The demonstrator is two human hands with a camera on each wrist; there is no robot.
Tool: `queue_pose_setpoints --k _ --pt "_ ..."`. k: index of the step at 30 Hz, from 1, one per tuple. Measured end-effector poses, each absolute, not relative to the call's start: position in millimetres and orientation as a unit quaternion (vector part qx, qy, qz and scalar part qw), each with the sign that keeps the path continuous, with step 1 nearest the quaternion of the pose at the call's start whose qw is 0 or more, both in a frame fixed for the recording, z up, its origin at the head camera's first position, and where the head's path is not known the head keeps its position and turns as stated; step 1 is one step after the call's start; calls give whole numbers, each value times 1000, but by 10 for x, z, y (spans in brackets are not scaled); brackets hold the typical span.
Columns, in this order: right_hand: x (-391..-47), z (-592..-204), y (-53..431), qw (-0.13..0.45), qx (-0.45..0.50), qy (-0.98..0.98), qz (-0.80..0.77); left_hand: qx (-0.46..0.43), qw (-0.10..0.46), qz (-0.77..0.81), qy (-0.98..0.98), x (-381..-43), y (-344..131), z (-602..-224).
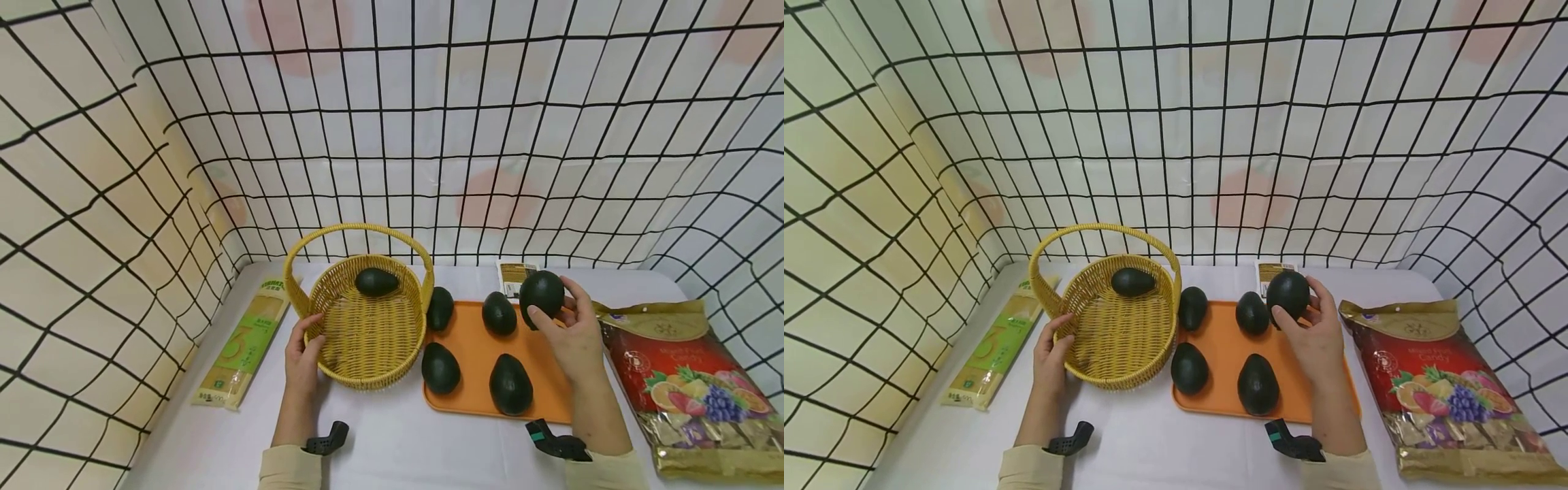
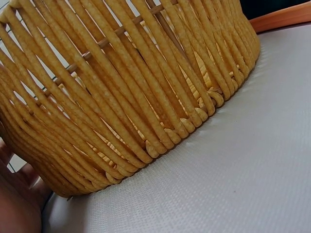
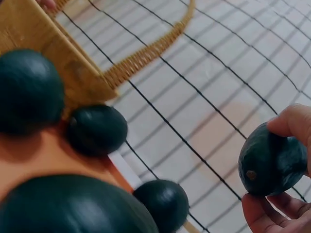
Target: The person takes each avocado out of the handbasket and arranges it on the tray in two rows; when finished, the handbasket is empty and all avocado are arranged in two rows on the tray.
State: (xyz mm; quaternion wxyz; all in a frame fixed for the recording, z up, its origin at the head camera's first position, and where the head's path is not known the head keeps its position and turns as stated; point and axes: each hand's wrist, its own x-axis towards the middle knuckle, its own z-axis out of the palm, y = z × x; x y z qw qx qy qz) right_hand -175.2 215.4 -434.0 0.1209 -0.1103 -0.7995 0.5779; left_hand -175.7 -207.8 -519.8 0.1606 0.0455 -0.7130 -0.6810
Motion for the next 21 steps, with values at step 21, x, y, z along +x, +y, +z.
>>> queue_pose_setpoints --k 21 --pt "-1850 -4769 2539 95 -205 -833 504 46 155 -678 -717 -1752 -2078 -5212"
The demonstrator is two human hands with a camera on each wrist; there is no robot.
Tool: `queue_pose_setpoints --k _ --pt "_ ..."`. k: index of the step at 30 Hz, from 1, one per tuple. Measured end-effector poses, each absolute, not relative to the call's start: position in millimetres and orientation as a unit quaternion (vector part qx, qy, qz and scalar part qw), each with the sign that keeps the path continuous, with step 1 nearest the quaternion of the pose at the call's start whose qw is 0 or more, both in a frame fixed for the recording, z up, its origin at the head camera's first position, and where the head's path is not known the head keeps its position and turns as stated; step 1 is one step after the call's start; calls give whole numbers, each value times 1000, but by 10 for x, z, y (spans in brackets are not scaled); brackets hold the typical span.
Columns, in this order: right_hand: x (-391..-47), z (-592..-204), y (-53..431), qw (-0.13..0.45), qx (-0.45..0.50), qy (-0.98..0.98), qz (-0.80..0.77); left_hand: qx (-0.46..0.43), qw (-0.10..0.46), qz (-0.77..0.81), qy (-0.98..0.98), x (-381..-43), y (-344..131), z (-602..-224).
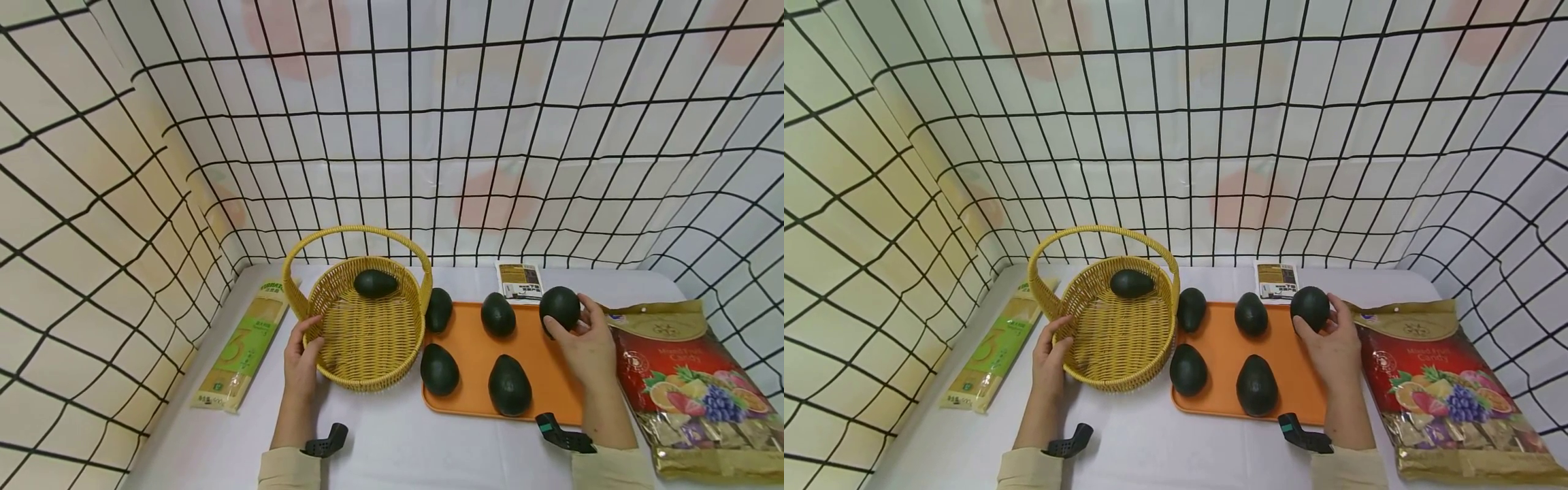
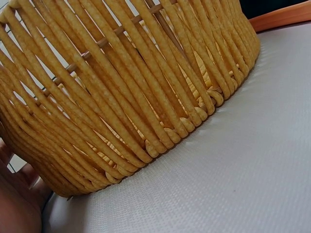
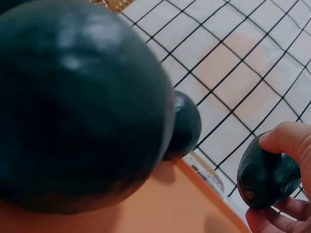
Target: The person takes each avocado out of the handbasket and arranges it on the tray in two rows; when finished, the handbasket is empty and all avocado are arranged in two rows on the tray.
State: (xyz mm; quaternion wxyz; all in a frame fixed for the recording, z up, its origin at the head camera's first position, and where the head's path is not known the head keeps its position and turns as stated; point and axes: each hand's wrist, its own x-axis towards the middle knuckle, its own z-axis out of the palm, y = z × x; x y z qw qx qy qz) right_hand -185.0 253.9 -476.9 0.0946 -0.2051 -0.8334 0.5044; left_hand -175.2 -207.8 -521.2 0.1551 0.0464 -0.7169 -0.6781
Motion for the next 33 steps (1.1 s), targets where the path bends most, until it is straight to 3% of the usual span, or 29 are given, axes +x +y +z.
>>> queue_pose_setpoints --k 16,33 --pt "-1922 -4999 2585 63 -215 -861 457 44 160 -679 -716 -1762 -2074 -5204" --pt "-1968 -5113 2549 118 -229 -853 454 52 161 -680 -714 -1764 -2064 -5211"
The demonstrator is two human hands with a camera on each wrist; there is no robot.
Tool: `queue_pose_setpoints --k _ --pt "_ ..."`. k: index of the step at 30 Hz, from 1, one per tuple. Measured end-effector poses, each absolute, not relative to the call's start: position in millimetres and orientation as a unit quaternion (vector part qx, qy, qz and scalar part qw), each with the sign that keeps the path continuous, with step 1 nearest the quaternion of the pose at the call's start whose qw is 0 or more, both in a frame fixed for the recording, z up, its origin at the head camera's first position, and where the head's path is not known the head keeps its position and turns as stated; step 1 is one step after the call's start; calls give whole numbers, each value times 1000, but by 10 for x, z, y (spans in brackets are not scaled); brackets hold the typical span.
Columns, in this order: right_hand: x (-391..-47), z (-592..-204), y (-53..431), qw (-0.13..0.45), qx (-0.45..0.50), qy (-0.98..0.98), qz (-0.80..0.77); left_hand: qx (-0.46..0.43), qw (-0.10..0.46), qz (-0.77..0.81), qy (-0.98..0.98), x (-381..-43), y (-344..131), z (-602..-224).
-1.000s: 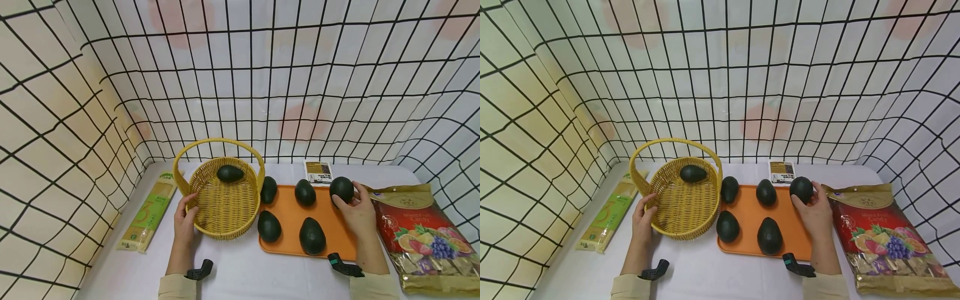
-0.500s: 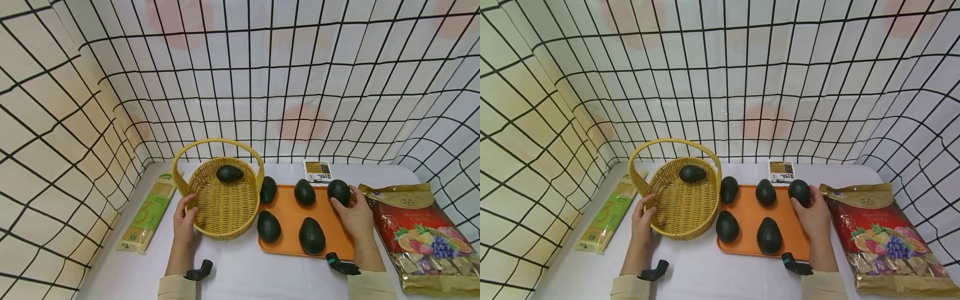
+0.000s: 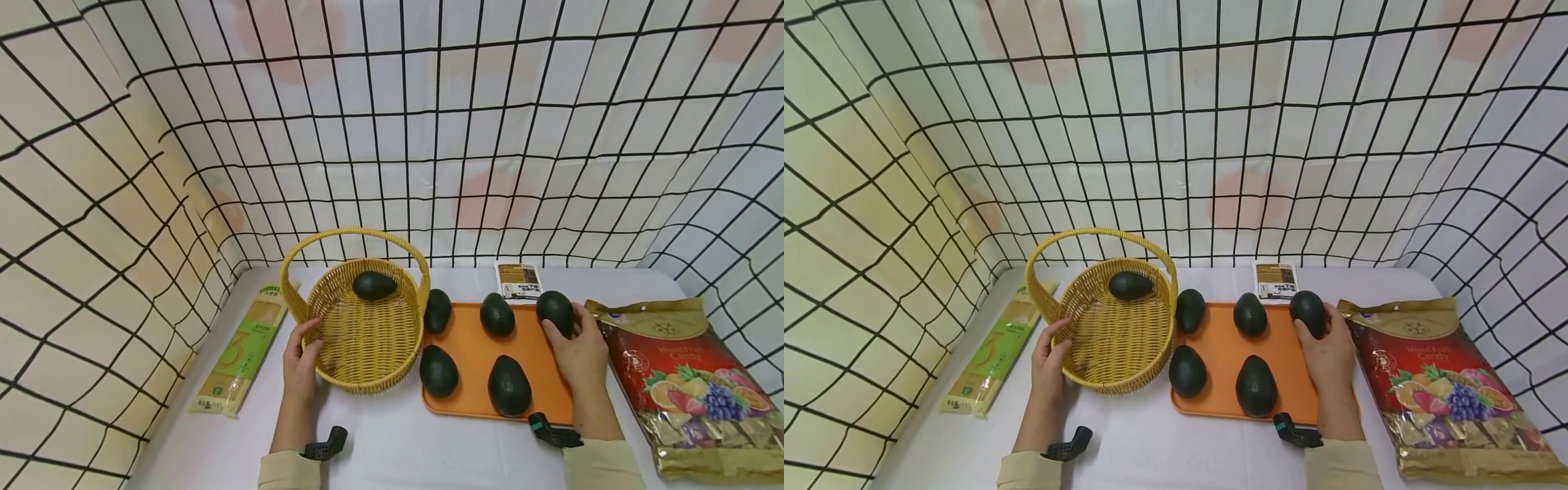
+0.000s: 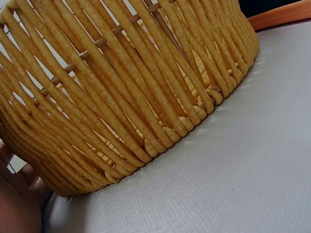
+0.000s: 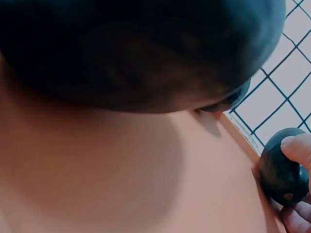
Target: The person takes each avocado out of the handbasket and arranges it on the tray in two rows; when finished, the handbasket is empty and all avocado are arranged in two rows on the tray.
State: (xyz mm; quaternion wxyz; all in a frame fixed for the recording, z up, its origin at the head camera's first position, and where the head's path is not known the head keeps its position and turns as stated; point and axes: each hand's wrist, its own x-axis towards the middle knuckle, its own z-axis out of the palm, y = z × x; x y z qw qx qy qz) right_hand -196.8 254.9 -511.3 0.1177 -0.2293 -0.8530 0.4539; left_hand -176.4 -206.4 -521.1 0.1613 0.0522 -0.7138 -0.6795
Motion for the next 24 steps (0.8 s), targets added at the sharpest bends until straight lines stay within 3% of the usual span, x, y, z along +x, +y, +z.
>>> queue_pose_setpoints --k 24 --pt "-1946 -5115 2541 124 -233 -835 483 51 155 -675 -719 -1739 -2069 -5209"
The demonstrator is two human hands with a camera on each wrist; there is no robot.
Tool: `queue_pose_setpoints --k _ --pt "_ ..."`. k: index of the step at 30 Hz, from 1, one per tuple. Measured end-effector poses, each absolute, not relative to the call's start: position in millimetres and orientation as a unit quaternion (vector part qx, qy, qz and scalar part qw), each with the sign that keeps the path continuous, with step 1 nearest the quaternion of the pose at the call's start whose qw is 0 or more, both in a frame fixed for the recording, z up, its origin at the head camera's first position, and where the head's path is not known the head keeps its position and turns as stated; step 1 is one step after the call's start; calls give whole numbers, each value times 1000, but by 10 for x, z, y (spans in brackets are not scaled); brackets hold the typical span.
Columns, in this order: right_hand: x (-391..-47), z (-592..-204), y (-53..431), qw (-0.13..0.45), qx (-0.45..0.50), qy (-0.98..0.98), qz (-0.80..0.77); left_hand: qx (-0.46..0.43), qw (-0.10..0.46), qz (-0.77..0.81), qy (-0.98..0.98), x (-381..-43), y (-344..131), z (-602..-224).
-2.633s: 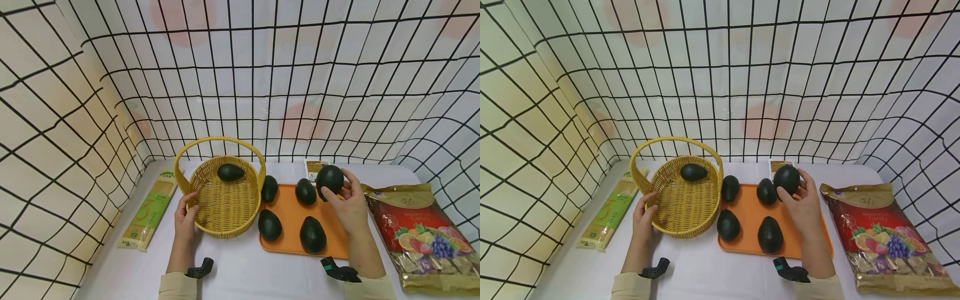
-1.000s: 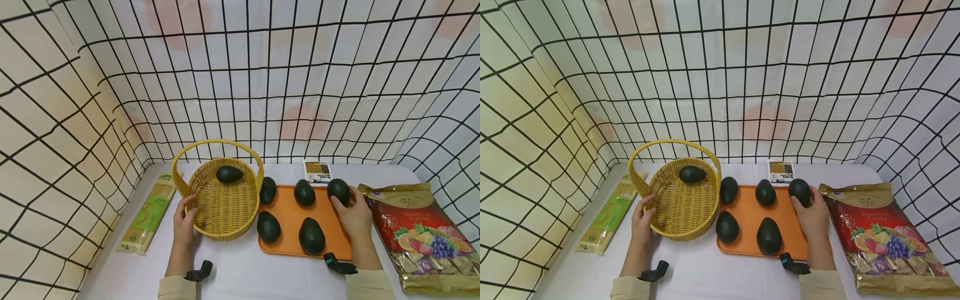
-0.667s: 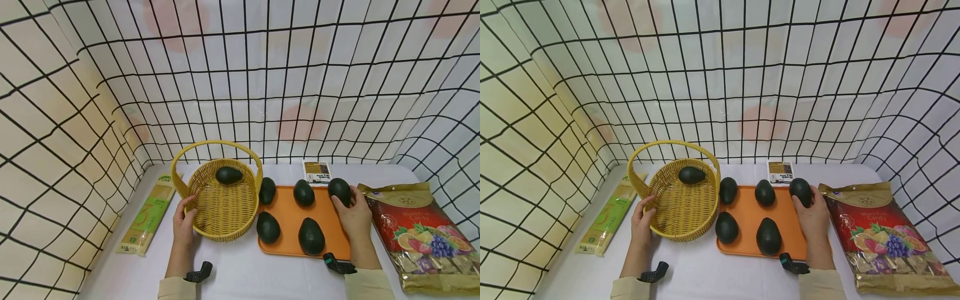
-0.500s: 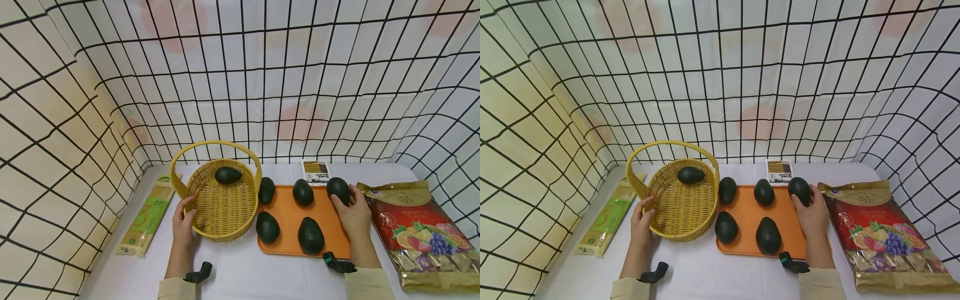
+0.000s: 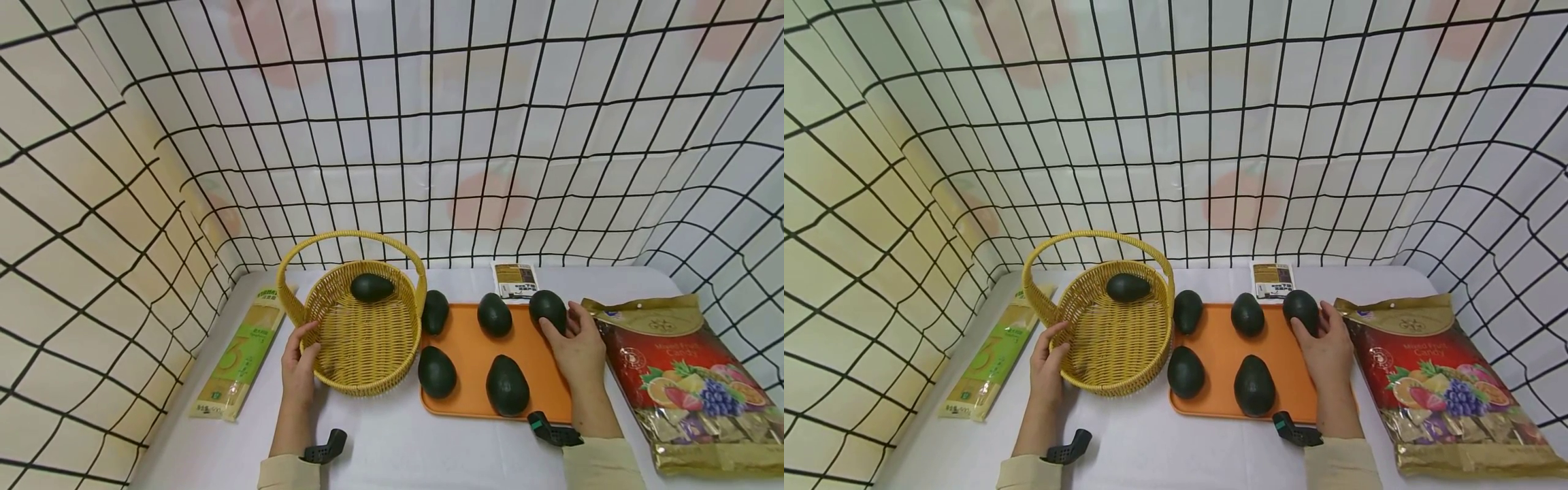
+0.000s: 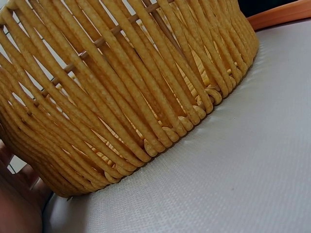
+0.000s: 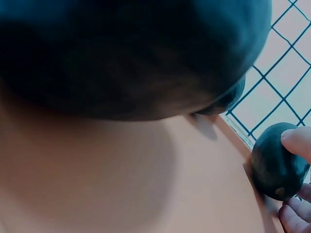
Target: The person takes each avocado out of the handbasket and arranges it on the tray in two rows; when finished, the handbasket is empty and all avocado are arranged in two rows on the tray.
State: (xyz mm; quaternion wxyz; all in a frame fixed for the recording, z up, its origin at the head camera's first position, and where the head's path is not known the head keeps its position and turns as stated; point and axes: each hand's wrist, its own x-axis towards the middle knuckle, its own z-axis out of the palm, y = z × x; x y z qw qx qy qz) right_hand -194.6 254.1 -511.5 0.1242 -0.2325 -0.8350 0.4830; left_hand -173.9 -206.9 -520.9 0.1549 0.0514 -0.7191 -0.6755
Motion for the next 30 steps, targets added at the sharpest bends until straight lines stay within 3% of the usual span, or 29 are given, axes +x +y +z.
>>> queue_pose_setpoints --k 14,30 --pt "-1942 -5089 2516 112 -201 -851 473 55 155 -678 -717 -1745 -2059 -5211" --pt "-1941 -5096 2516 131 -228 -857 443 57 150 -675 -720 -1737 -2066 -5214"
